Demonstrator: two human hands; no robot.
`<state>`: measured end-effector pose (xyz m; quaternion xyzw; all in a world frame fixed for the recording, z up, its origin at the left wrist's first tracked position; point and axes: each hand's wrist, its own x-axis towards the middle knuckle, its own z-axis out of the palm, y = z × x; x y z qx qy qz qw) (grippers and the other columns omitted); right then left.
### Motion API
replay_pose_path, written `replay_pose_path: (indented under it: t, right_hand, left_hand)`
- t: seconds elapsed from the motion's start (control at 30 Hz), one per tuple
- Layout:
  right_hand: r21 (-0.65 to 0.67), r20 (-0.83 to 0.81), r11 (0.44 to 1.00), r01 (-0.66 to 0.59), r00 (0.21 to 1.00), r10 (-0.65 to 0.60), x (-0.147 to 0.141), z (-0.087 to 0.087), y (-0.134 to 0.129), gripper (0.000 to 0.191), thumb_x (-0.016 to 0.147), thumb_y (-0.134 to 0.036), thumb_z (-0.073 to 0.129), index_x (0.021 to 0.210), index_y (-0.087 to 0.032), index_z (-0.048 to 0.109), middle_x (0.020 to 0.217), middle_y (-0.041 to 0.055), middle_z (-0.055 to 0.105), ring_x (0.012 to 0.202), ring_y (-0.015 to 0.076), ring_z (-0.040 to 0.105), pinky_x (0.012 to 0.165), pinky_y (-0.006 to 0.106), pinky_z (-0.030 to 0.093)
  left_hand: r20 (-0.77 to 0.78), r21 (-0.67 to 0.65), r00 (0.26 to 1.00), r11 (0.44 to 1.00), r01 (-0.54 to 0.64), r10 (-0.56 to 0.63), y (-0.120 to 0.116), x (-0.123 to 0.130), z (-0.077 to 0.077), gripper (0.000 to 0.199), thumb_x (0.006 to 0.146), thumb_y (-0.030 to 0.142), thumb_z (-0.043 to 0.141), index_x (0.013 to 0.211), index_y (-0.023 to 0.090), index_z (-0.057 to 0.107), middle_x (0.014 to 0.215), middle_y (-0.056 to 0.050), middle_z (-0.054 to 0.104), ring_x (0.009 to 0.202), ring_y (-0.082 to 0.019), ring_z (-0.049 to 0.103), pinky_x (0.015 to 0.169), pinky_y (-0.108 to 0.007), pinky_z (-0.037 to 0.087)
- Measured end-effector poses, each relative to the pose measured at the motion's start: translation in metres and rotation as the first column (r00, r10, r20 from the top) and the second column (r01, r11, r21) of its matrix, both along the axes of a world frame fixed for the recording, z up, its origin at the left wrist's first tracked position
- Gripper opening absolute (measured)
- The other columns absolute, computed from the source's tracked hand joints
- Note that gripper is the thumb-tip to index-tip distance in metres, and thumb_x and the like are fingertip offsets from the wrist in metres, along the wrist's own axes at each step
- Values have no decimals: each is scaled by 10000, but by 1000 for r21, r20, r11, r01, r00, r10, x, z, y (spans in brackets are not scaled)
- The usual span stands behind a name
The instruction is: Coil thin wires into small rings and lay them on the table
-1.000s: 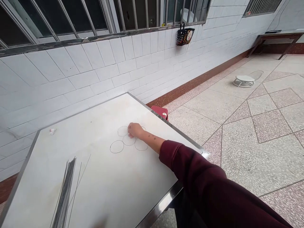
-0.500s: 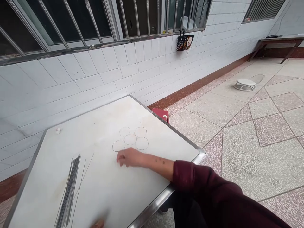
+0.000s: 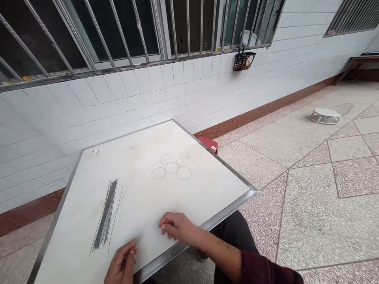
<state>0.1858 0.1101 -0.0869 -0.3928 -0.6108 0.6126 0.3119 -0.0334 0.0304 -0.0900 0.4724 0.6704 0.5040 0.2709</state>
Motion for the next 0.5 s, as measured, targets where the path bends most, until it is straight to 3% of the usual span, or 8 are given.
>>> replay_pose_path:
  t: [0.17, 0.27, 0.5]
  right_hand:
    - [134, 55, 991, 10, 998, -18, -1, -2, -7, 108, 881, -240, 545, 924, -179, 625, 806, 4, 655, 580, 86, 553, 536, 194, 422]
    - [197, 83, 980, 11, 996, -28, -2, -2, -11, 109, 888, -224, 530, 928, -185, 624, 814, 0, 652, 583, 88, 555, 579, 210, 438]
    - [264, 138, 964, -14, 990, -23, -3, -5, -13, 120, 883, -207, 520, 932, -192, 628, 823, -3, 654, 584, 95, 563, 568, 205, 433]
  left_hand:
    - [-328, -37, 944, 999, 19, -31, 11, -29, 14, 404, 842, 456, 496, 1094, 215, 700, 1098, -96, 714, 921, -283, 652, 801, -434, 540]
    - [-447, -6, 893, 999, 41, -39, 17, -37, 24, 374, 860, 404, 455, 1064, 218, 707, 1091, -98, 710, 962, -287, 644, 830, -449, 536]
    - [-460, 56, 886, 994, 99, -63, 13, -27, 5, 393, 871, 411, 435, 1033, 185, 713, 1038, -120, 726, 962, -288, 664, 852, -460, 541]
